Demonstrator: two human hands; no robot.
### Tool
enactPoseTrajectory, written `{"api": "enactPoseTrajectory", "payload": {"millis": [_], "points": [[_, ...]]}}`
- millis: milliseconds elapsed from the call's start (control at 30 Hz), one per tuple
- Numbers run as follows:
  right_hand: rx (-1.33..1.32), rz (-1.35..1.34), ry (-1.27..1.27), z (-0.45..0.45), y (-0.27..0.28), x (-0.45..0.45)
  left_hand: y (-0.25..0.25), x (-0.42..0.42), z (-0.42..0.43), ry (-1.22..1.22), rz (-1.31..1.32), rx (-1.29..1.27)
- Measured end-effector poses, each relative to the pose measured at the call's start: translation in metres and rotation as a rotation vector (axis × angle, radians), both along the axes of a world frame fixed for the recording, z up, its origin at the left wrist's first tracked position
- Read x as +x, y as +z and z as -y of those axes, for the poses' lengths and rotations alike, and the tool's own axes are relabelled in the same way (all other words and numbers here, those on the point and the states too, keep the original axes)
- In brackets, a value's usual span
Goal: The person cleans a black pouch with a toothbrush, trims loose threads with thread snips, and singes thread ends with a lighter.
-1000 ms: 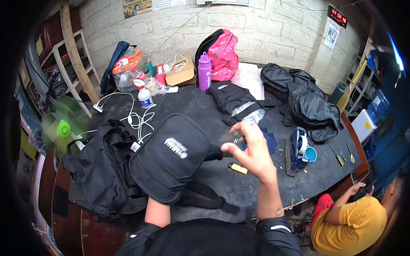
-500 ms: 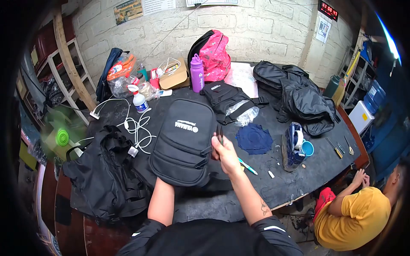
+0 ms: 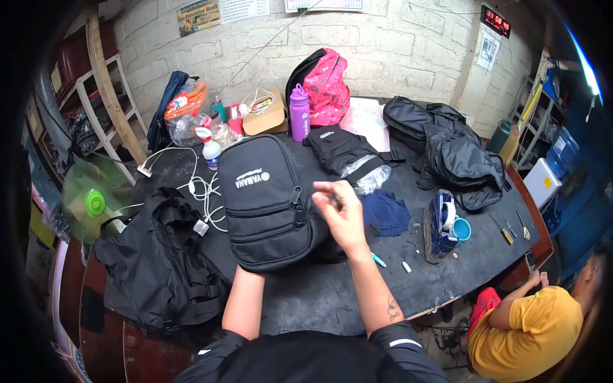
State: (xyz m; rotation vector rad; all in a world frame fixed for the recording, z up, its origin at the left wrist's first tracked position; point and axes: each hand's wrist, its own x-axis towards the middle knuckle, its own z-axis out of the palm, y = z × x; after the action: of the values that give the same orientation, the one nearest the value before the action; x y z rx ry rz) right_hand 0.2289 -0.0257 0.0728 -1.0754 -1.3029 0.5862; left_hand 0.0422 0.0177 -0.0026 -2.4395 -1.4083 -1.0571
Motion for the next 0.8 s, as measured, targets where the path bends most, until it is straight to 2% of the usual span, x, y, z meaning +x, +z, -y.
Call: {"api": "enactPoseTrajectory", "payload": {"millis": [33, 100, 133, 200, 233, 300, 367, 433, 500, 567, 633, 700, 767, 800], "points": [[0.122, 0.187, -0.005, 0.002, 0.007, -0.003, 0.006, 0.003, 0.003, -0.002, 0.003, 0.000], [0.240, 0.105, 0.180, 0.000, 0.009, -0.001, 0.018, 0.007, 0.009, -0.184, 0.147, -0.083], [0.238, -0.034, 0.438, 0.000, 0.009, 0.008, 0.015, 0.008, 0.007, -0.180, 0.153, -0.080], [0.198, -0.365, 0.860, 0.005, 0.009, 0.023, -0.001, 0.008, -0.002, -0.509, 0.626, -0.306], [0.226, -0.354, 0.787, 0.007, 0.013, 0.020, -0.008, 0.009, -0.005, -0.673, 0.863, -0.417], [-0.065, -0.257, 0.340, 0.009, 0.018, 0.014, -0.021, 0.009, -0.011, -1.009, 1.333, -0.640], [-0.079, -0.072, 0.160, -0.004, 0.006, 0.009, -0.018, 0.011, -0.009, -1.009, 1.277, -0.633], [0.039, 0.102, 0.096, -0.005, 0.003, 0.001, -0.011, 0.014, -0.007, -1.001, 1.166, -0.607], [0.032, 0.045, 0.048, -0.014, -0.004, -0.003, -0.009, 0.013, -0.004, -0.979, 1.057, -0.584], [-0.068, 0.151, -0.054, -0.020, -0.004, -0.003, -0.025, 0.012, -0.008, -0.970, 1.117, -0.589], [0.024, 0.183, -0.039, -0.021, -0.004, -0.006, -0.031, 0.012, -0.011, -0.964, 1.175, -0.592], [-0.011, -0.558, 0.456, -0.023, -0.009, -0.005, -0.032, 0.011, -0.013, -0.969, 1.226, -0.617], [0.061, -0.794, 0.657, -0.026, -0.012, -0.004, -0.032, 0.010, -0.015, -0.971, 1.281, -0.638], [0.052, -0.771, 0.720, -0.026, -0.011, -0.002, -0.032, 0.009, -0.016, -0.971, 1.306, -0.650]]}}
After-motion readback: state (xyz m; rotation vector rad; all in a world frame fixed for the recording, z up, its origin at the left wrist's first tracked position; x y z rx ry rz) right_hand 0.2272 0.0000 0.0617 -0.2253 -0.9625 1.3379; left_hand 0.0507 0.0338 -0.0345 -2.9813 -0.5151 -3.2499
